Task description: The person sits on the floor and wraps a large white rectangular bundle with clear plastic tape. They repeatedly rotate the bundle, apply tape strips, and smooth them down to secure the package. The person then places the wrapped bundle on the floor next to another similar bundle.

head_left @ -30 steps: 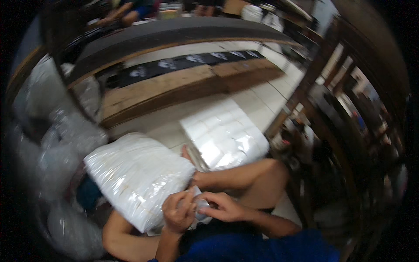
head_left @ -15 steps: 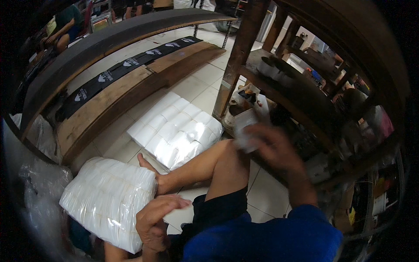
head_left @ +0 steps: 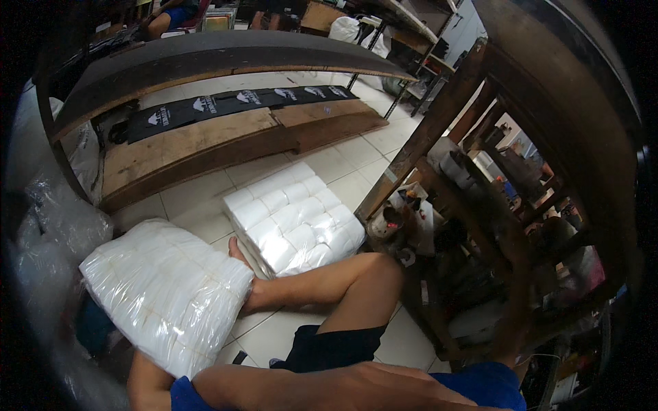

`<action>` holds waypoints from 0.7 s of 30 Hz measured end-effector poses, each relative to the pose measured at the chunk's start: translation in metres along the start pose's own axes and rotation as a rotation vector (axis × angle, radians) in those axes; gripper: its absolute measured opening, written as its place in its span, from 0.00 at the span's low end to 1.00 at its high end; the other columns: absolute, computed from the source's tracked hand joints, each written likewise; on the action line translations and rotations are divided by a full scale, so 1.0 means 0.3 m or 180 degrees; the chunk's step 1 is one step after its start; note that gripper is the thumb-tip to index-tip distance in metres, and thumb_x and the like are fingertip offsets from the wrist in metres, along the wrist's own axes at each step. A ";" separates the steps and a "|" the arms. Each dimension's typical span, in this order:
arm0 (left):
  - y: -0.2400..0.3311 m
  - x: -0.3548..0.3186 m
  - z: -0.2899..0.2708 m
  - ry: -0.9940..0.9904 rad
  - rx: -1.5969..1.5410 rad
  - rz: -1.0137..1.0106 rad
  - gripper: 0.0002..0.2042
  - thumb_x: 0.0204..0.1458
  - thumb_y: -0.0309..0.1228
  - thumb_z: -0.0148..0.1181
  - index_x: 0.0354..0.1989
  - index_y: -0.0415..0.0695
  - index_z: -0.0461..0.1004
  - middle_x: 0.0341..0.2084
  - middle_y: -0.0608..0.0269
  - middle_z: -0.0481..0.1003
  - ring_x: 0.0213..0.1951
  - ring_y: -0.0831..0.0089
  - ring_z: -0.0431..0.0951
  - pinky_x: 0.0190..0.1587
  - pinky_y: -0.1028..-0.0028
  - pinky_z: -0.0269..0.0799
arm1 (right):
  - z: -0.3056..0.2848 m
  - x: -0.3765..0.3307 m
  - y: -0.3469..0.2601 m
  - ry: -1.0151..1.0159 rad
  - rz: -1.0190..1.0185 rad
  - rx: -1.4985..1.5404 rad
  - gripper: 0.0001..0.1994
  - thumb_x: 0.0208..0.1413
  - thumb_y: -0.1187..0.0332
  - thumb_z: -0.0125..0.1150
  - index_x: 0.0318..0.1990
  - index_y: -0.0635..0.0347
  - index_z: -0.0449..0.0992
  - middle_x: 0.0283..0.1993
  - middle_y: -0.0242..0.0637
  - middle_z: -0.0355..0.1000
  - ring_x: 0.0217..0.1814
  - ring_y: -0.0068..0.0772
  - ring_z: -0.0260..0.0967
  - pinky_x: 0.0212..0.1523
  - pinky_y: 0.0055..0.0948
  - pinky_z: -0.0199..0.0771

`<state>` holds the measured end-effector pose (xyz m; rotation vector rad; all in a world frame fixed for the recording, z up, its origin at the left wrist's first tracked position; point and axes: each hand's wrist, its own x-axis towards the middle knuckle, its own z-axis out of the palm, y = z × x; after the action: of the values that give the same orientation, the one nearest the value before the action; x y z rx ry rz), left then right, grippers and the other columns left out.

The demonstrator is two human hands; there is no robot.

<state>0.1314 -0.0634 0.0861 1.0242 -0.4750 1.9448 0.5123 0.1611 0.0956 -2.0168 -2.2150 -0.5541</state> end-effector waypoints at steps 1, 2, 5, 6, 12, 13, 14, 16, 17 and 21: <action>0.016 0.007 -0.028 -0.0194 0.0133 0.0034 0.36 0.64 0.54 0.29 0.39 0.32 0.78 0.29 0.33 0.77 0.30 0.49 0.81 0.31 0.65 0.80 | 0.010 0.026 0.013 -0.0290 0.0350 -0.0124 0.19 0.57 0.72 0.51 0.57 0.58 0.68 0.57 0.50 0.66 0.57 0.52 0.66 0.56 0.43 0.67; -0.011 0.014 -0.104 -0.0590 0.0332 0.0558 0.36 0.64 0.54 0.29 0.39 0.33 0.78 0.31 0.33 0.77 0.30 0.49 0.81 0.32 0.64 0.80 | 0.018 0.047 0.026 -0.0604 0.0685 -0.0278 0.20 0.57 0.72 0.51 0.58 0.57 0.68 0.57 0.50 0.66 0.58 0.51 0.65 0.57 0.43 0.67; -0.082 0.073 -0.296 -0.1343 0.0732 0.1707 0.32 0.65 0.51 0.30 0.40 0.36 0.79 0.38 0.37 0.77 0.33 0.49 0.81 0.35 0.61 0.78 | 0.061 0.044 0.131 -0.0828 0.1166 -0.0565 0.20 0.57 0.72 0.51 0.58 0.57 0.68 0.57 0.50 0.67 0.58 0.51 0.66 0.57 0.42 0.67; -0.070 0.080 -0.323 -0.1246 0.0732 0.1718 0.31 0.65 0.50 0.31 0.40 0.36 0.79 0.39 0.38 0.77 0.35 0.50 0.81 0.37 0.61 0.77 | 0.058 0.040 0.141 -0.0761 0.1214 -0.0614 0.20 0.57 0.72 0.51 0.58 0.57 0.68 0.57 0.50 0.67 0.58 0.51 0.66 0.57 0.42 0.67; 0.080 -0.153 -0.630 0.0326 0.1678 -0.0337 0.22 0.64 0.43 0.41 0.45 0.34 0.74 0.39 0.42 0.77 0.41 0.56 0.79 0.48 0.61 0.71 | -0.051 0.039 -0.091 0.0950 0.0074 -0.0831 0.20 0.57 0.72 0.51 0.58 0.56 0.68 0.56 0.49 0.67 0.57 0.50 0.66 0.56 0.42 0.68; 0.028 -0.247 -0.674 0.0832 0.2756 -0.0519 0.20 0.63 0.40 0.42 0.43 0.33 0.75 0.40 0.43 0.77 0.42 0.57 0.79 0.50 0.63 0.71 | -0.094 0.032 -0.172 0.0980 -0.0134 -0.0739 0.20 0.57 0.71 0.51 0.59 0.56 0.68 0.56 0.49 0.68 0.57 0.50 0.66 0.56 0.42 0.68; 0.002 -0.299 -0.709 0.0927 0.2863 -0.1210 0.19 0.62 0.36 0.42 0.41 0.33 0.76 0.40 0.44 0.77 0.43 0.58 0.78 0.51 0.65 0.70 | -0.141 0.025 -0.281 0.0806 -0.0302 -0.0638 0.20 0.57 0.71 0.51 0.59 0.56 0.68 0.55 0.48 0.68 0.57 0.49 0.67 0.56 0.41 0.68; -0.052 -0.433 -0.784 0.1106 0.2976 -0.2443 0.17 0.60 0.33 0.43 0.36 0.33 0.78 0.40 0.46 0.77 0.45 0.59 0.78 0.52 0.67 0.69 | -0.161 0.079 -0.562 -0.0117 -0.0315 -0.0116 0.21 0.56 0.71 0.53 0.60 0.55 0.67 0.54 0.46 0.69 0.56 0.48 0.67 0.57 0.40 0.67; -0.074 -0.515 -0.806 0.1204 0.2853 -0.2978 0.17 0.59 0.32 0.45 0.34 0.33 0.79 0.39 0.47 0.77 0.45 0.59 0.78 0.52 0.66 0.68 | -0.127 0.100 -0.648 -0.0328 -0.0830 0.0349 0.22 0.56 0.71 0.55 0.60 0.55 0.66 0.53 0.46 0.69 0.55 0.47 0.68 0.56 0.40 0.68; -0.016 -0.827 -0.939 0.1656 0.3078 -0.3328 0.20 0.61 0.40 0.43 0.45 0.36 0.75 0.47 0.48 0.74 0.49 0.59 0.75 0.54 0.64 0.67 | 0.152 0.288 -1.049 -0.1198 -0.2455 0.1397 0.25 0.55 0.71 0.59 0.60 0.60 0.64 0.47 0.47 0.70 0.47 0.48 0.71 0.46 0.38 0.74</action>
<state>0.0730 -0.0055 -0.2801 0.9331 1.1854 1.2845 0.2018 0.2388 0.0167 -1.0781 -2.9722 0.2997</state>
